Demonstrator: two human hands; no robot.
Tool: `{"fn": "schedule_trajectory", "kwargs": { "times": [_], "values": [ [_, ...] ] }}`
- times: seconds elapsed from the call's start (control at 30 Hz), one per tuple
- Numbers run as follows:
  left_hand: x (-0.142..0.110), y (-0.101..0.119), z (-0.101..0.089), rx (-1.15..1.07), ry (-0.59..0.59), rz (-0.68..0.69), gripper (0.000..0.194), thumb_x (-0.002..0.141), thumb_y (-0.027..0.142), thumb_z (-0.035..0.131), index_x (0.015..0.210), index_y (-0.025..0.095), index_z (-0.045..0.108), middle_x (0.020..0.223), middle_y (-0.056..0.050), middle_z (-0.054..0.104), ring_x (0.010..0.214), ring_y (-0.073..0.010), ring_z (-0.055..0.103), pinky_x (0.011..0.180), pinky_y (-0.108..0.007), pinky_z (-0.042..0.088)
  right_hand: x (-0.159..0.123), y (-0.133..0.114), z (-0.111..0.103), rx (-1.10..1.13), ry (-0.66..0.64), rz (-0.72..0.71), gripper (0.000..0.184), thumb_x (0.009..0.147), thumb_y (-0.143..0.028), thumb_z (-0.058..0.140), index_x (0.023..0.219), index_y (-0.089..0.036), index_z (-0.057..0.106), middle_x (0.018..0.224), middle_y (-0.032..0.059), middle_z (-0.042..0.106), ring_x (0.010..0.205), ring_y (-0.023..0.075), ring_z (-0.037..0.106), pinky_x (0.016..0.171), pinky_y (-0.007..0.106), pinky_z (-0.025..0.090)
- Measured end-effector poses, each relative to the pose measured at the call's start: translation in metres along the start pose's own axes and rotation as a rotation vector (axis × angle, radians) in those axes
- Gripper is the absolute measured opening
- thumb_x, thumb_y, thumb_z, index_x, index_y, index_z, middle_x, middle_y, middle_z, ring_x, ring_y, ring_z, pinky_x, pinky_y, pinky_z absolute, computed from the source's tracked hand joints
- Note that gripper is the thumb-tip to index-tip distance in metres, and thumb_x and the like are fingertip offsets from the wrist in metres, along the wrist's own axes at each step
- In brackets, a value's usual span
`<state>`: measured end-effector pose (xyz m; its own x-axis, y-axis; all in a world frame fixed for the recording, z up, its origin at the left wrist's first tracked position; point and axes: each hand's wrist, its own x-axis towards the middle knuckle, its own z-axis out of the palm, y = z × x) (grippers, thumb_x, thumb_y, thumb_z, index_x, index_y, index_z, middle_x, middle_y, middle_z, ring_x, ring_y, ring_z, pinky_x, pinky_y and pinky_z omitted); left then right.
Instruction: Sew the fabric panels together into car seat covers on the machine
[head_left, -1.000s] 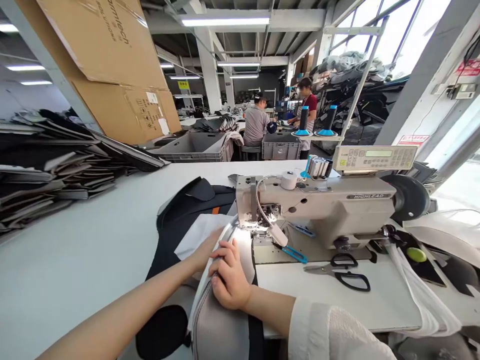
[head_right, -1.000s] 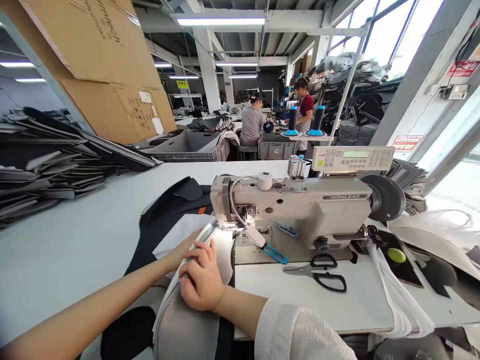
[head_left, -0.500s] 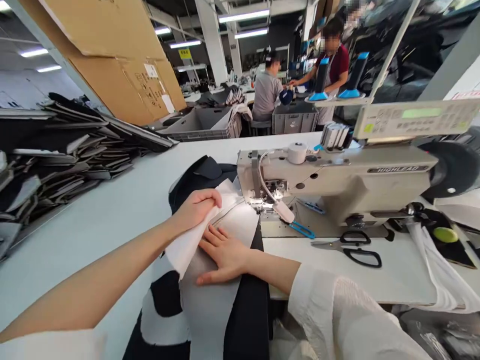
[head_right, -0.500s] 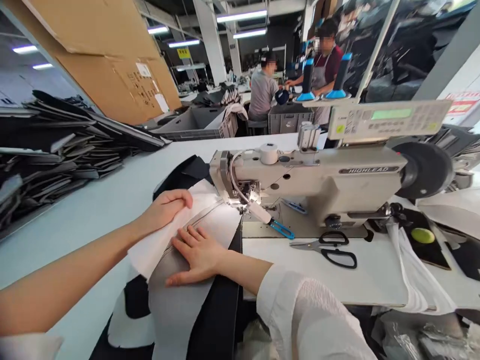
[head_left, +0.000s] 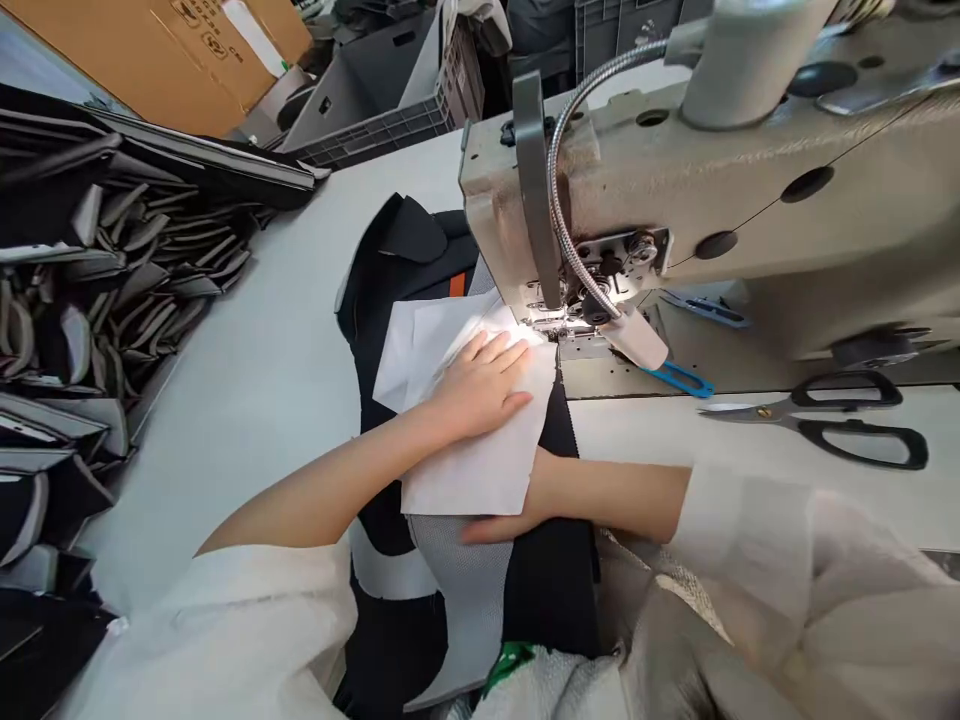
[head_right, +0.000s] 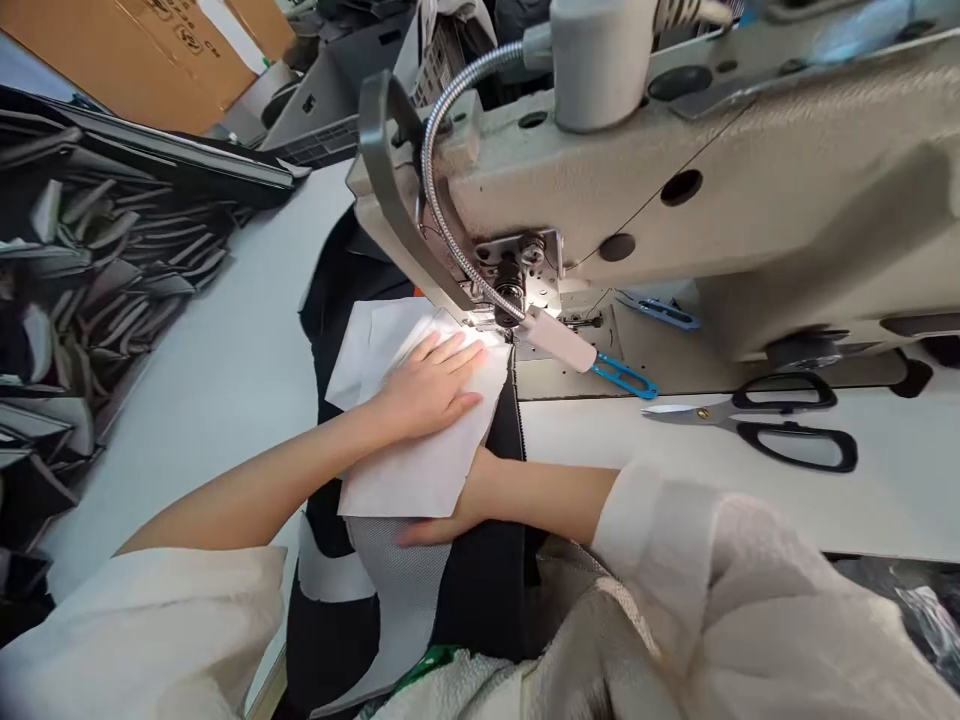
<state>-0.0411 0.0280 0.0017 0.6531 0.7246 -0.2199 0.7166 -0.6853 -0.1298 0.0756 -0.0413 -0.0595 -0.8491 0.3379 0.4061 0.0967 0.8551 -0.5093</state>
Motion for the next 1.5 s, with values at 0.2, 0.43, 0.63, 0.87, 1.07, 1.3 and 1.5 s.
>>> {"fn": "schedule_trajectory", "kwargs": {
  "times": [0.2,0.43,0.63,0.87,1.07,1.3,1.5],
  "values": [
    [0.017,0.017,-0.019,0.118,0.063,-0.062,0.046,0.092,0.048,0.045,0.131,0.025,0.053,0.119,-0.009,0.061,0.106,-0.0296,0.056,0.085,-0.041,0.044,-0.036,-0.010,-0.039,-0.190,-0.155,0.043,0.037,0.078,-0.036,0.063,0.107,-0.013,0.065,0.106,0.0115,0.067,0.103,0.0265,0.058,0.095,0.041,0.042],
    [0.038,0.005,-0.023,0.065,-0.129,-0.173,0.045,0.093,0.048,0.045,0.136,0.032,0.047,0.118,-0.008,0.060,0.087,-0.0229,0.063,0.064,-0.030,0.044,-0.029,-0.015,-0.038,-0.529,-0.078,-0.016,0.024,0.084,-0.004,0.045,0.075,-0.014,0.064,0.062,0.0084,0.063,0.059,0.0182,0.056,0.049,0.029,0.030],
    [0.051,0.005,-0.021,0.145,-0.107,-0.141,0.022,0.088,0.016,0.044,0.101,0.015,0.062,0.095,-0.010,0.067,0.083,-0.0246,0.063,0.061,-0.032,0.041,-0.036,0.003,-0.033,-0.435,-0.031,-0.185,0.024,0.081,-0.002,0.047,0.068,-0.016,0.060,0.058,0.0040,0.061,0.053,0.0142,0.050,0.050,0.030,0.023],
    [0.040,0.007,-0.005,0.127,0.022,-0.168,0.035,0.093,0.022,0.036,0.120,0.015,0.057,0.107,-0.012,0.064,0.088,-0.0223,0.064,0.062,-0.030,0.043,-0.035,0.000,-0.031,-0.460,-0.012,-0.178,0.026,0.076,0.002,0.047,0.061,-0.016,0.059,0.058,0.0044,0.063,0.050,0.0133,0.049,0.048,0.029,0.020],
    [0.051,0.006,-0.019,0.020,-0.093,-0.187,0.028,0.090,0.022,0.045,0.111,0.019,0.062,0.099,-0.007,0.069,0.085,-0.0228,0.065,0.068,-0.032,0.046,-0.037,0.003,-0.029,-0.438,-0.010,-0.191,0.027,0.077,0.001,0.046,0.061,-0.017,0.058,0.055,0.0030,0.059,0.050,0.0143,0.050,0.047,0.029,0.022],
    [0.040,0.019,-0.003,0.165,0.135,-0.122,0.040,0.090,0.006,0.030,0.119,0.009,0.058,0.099,-0.017,0.066,0.091,-0.0264,0.062,0.066,-0.035,0.047,-0.038,0.001,-0.027,-0.501,0.023,-0.171,0.022,0.081,-0.002,0.045,0.073,-0.014,0.062,0.064,0.0060,0.062,0.055,0.0160,0.054,0.049,0.029,0.025],
    [0.014,0.012,0.009,0.064,0.167,0.059,0.038,0.093,0.015,0.034,0.124,0.013,0.056,0.131,-0.011,0.057,0.117,-0.0251,0.052,0.089,-0.039,0.042,-0.042,-0.003,-0.027,-0.534,0.054,-0.121,0.021,0.085,-0.003,0.043,0.075,-0.013,0.059,0.061,0.0039,0.054,0.051,0.0125,0.045,0.049,0.029,0.019]
  ]
}}
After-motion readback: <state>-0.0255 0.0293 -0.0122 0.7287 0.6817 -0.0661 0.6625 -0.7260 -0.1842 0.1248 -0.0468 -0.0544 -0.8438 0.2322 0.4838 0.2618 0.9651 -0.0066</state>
